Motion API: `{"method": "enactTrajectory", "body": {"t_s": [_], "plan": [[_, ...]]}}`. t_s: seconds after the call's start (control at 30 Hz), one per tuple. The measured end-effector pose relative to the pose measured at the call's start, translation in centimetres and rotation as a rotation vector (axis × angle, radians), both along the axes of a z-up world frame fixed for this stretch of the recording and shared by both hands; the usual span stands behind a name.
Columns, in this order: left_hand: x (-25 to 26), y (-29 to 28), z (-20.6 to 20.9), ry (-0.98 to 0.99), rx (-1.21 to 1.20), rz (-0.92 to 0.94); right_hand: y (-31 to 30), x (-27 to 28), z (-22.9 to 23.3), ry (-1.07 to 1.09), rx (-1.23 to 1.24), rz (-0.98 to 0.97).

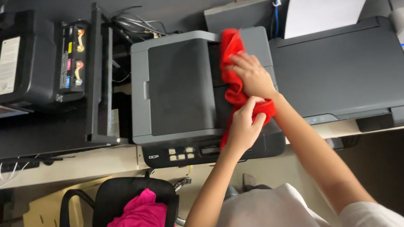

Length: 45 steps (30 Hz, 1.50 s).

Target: The person uses a red cloth to wipe the exterior surfaces of two printers on a desk. They clean the top, sides, and front of the first printer, including the scanner lid and control panel, before moving to the second printer to wipe its top and side surfaces.

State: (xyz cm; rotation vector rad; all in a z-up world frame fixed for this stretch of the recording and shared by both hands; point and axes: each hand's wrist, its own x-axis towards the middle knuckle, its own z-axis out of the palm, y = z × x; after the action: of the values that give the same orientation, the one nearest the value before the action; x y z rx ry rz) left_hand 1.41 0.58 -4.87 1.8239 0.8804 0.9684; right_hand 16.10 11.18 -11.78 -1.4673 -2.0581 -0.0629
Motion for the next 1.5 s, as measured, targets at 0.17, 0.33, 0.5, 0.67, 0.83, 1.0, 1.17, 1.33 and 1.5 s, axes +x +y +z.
{"method": "enactTrajectory", "body": {"t_s": [0.17, 0.33, 0.5, 0.67, 0.83, 1.0, 1.17, 1.33, 1.5], "plan": [[-0.2, -2.5, -0.8, 0.019, 0.006, -0.036, -4.2, -0.6, 1.3, -0.076, 0.007, -0.178], [-1.6, -5.5, -1.8, -0.030, -0.096, -0.099, -11.0, -3.6, 4.4, 0.003, 0.043, -0.030], [-4.1, -7.8, -3.3, -0.020, -0.351, -0.238, -16.0, -4.7, 3.3, 0.055, -0.030, 0.179], [-5.4, -9.3, -4.3, 0.065, -0.292, -0.355, -20.9, -4.0, 0.8, 0.083, 0.031, -0.012], [-9.2, -10.6, -5.0, 0.132, -0.341, -0.329, -24.5, -7.3, -4.4, 0.198, 0.139, -0.467], [-15.7, -11.2, -6.5, 0.113, -0.363, -0.131, -25.1, -12.7, -6.5, 0.229, 0.158, -0.576], [-23.3, -10.8, -9.7, -0.003, -0.348, 0.081, -23.9, -17.1, -4.8, 0.290, 0.135, -0.537], [-26.7, -9.5, -10.9, -0.155, -0.443, 0.188, -23.3, -20.1, -3.9, 0.278, 0.150, -0.536], [-24.8, -7.0, -9.1, -0.232, -0.298, 0.114, -22.0, -25.6, -2.8, 0.113, -0.073, -0.253]]}}
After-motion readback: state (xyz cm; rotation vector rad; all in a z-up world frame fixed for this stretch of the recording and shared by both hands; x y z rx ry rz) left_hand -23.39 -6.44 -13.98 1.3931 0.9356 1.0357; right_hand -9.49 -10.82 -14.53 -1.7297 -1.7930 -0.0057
